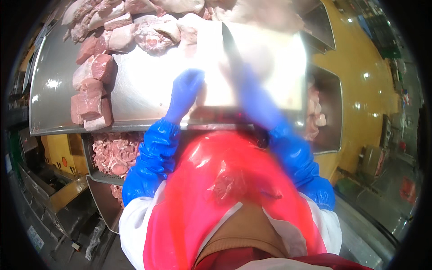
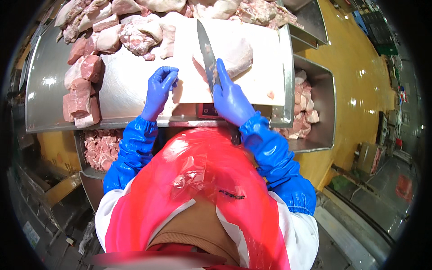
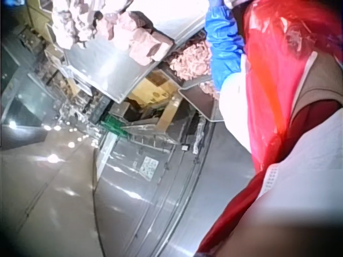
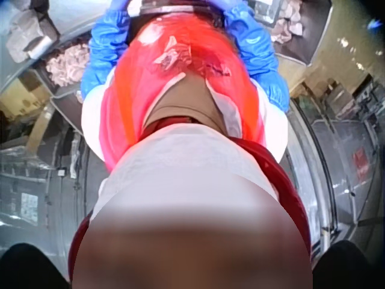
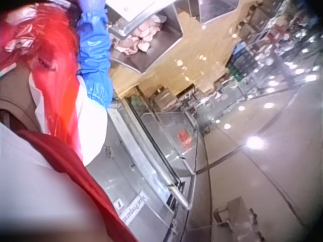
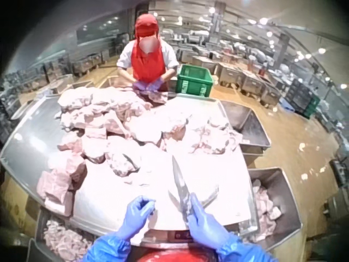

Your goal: The person cuts large pieces of raw meat into smaller chunks using a knife on a metal tray. The cut pieces are placed into a bin below the tray.

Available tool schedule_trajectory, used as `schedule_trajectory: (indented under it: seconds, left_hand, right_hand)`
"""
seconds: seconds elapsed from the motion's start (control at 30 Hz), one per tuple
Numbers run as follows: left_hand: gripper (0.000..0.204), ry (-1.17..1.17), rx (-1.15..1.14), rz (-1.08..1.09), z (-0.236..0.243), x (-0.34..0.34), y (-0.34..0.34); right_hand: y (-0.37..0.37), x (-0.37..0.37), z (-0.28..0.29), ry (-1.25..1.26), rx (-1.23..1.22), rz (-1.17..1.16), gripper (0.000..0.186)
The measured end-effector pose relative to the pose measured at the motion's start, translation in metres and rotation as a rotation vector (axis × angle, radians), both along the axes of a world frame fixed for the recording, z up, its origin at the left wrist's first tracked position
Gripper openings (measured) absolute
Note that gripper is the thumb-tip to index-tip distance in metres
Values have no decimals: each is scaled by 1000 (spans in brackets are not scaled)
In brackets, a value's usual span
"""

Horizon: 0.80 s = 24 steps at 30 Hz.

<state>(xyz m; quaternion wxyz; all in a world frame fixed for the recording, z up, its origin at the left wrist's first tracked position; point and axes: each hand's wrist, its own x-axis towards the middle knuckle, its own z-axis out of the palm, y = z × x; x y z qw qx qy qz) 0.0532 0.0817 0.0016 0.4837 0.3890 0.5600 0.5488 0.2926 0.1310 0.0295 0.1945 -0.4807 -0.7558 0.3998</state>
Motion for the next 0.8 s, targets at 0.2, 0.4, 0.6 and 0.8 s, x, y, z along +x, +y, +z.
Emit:
schedule_trajectory:
  seconds: [0.2,0.4,0.6,0.8]
  left_hand:
    - [20,33,109,-43,-2,-10,21]
    - [18,8,86,-21,-8,-13,28]
    - [18,19,167,32,13,5,16]
    - [12,81,180,100,4,6,-7]
  right_hand:
    - [-76,26,69,-188,-18,28,75]
    - [-108,76,90,-341,-77,87,76]
    - [-58,46,44,-40,230,-31,69]
    - [-26,32,-25,-10,102,-65,70]
